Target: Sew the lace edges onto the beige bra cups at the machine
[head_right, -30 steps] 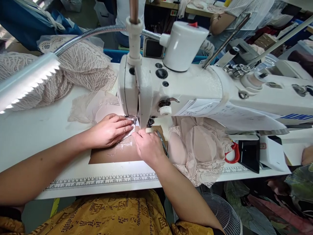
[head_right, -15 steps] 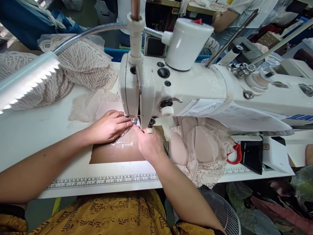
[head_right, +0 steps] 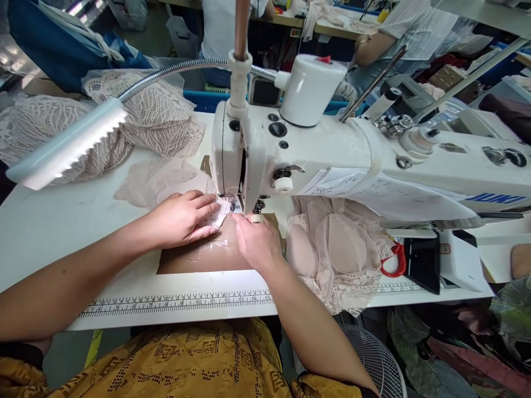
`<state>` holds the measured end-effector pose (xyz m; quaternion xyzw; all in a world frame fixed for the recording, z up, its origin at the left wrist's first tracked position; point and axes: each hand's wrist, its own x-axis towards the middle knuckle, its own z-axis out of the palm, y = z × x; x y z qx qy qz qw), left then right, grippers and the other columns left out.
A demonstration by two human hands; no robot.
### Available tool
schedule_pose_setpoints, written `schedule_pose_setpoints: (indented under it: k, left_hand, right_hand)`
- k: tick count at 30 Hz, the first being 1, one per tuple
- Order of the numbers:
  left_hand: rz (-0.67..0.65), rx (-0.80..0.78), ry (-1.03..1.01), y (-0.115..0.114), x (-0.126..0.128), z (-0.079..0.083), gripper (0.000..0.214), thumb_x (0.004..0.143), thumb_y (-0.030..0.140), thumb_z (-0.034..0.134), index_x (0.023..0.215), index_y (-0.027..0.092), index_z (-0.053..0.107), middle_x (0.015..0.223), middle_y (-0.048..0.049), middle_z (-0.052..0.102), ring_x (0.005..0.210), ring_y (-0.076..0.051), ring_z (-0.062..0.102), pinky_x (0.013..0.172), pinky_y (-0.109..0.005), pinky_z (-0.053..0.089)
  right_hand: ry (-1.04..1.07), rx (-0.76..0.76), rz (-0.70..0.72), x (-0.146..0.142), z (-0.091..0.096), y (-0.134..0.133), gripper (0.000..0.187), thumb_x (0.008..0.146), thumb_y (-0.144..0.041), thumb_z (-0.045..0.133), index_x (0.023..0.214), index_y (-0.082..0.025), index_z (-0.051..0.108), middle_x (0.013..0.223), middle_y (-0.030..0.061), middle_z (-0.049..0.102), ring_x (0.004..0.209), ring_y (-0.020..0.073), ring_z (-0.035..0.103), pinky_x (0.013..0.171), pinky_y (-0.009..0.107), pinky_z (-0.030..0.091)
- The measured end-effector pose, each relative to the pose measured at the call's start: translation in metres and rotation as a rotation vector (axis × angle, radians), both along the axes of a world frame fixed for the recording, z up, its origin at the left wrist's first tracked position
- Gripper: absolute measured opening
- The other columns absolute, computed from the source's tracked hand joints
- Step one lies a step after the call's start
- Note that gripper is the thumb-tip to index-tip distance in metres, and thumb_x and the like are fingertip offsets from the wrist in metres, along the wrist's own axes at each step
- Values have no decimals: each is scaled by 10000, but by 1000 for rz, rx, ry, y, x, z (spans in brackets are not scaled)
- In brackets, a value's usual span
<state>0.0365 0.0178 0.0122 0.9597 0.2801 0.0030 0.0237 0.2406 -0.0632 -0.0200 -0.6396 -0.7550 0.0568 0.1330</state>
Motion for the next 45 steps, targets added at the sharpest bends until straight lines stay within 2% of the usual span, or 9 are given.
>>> schedule_pose_setpoints:
  k: [4, 10, 15, 30, 34, 37, 41, 43, 45]
  left_hand:
    - [-19, -121, 24, -11, -4, 14, 443, 958, 434, 415, 1182, 122, 635, 1159, -136, 644, 930, -271, 605, 731, -369, 499]
    - [-77, -124, -152, -12, 3, -3, 404, 961, 365, 434, 1220, 112, 613, 1255, -137, 606, 1065, -274, 551, 888, -391, 478]
    - [-98, -110, -151, -14, 10, -12, 397, 950, 345, 459, 1261, 131, 583, 1343, -126, 556, 1090, -287, 519, 926, -431, 442]
    - [-120, -75, -160, -6, 12, -17, 442, 965, 373, 412, 1298, 121, 556, 1356, -161, 528, 1124, -307, 502, 945, -449, 420]
    - [-142, -117, -133, -7, 5, -6, 499, 931, 445, 463, 1302, 123, 555, 1357, -175, 515, 1160, -329, 489, 973, -464, 411]
    - [-197, -182, -71, -19, -3, 5, 504, 852, 338, 569, 1313, 137, 543, 1287, -166, 556, 1095, -305, 535, 940, -429, 436]
    - [-178, -142, -58, -31, -3, 3, 347, 849, 102, 470, 1161, 100, 621, 1165, -166, 614, 995, -258, 580, 836, -353, 464]
    - [-114, -148, -81, -27, -1, -2, 252, 891, 108, 425, 968, 97, 664, 998, -145, 655, 883, -235, 596, 749, -323, 459]
    - [-41, -287, -140, -15, -2, -4, 257, 930, 198, 431, 821, 121, 650, 790, -83, 646, 723, -187, 580, 653, -282, 429]
  right_hand:
    - [5, 8, -14, 2, 0, -1, 363, 921, -175, 446, 1211, -214, 661, 1043, 65, 711, 920, 217, 644, 759, 303, 464]
    - [-1, 20, -5, 1, 1, -1, 344, 925, -185, 438, 1176, -221, 671, 1032, 64, 717, 898, 219, 655, 762, 312, 465]
    - [31, 51, 36, 2, -1, -2, 342, 936, -183, 424, 1175, -218, 667, 1011, 63, 718, 902, 207, 645, 766, 298, 463]
    - [-88, 18, 94, 0, -2, -1, 350, 895, -150, 457, 1163, -194, 678, 943, 70, 698, 859, 223, 626, 712, 321, 436]
    - [-46, 10, 81, 0, 0, -1, 363, 886, -136, 456, 1172, -192, 673, 982, 69, 707, 873, 221, 643, 746, 315, 464]
    - [28, 25, 73, 0, 1, -2, 360, 886, -124, 452, 1162, -189, 674, 1023, 71, 713, 910, 212, 652, 806, 304, 479]
    - [104, 51, 57, 1, 1, -2, 337, 896, -128, 449, 1128, -190, 685, 1036, 66, 721, 936, 206, 659, 835, 296, 486]
    - [144, 67, 63, 1, 1, -2, 333, 898, -125, 446, 1122, -186, 685, 1043, 61, 721, 939, 201, 659, 843, 294, 485]
    - [194, 87, 82, 0, 1, -3, 317, 906, -140, 451, 1117, -187, 683, 1053, 55, 717, 931, 193, 657, 849, 292, 481]
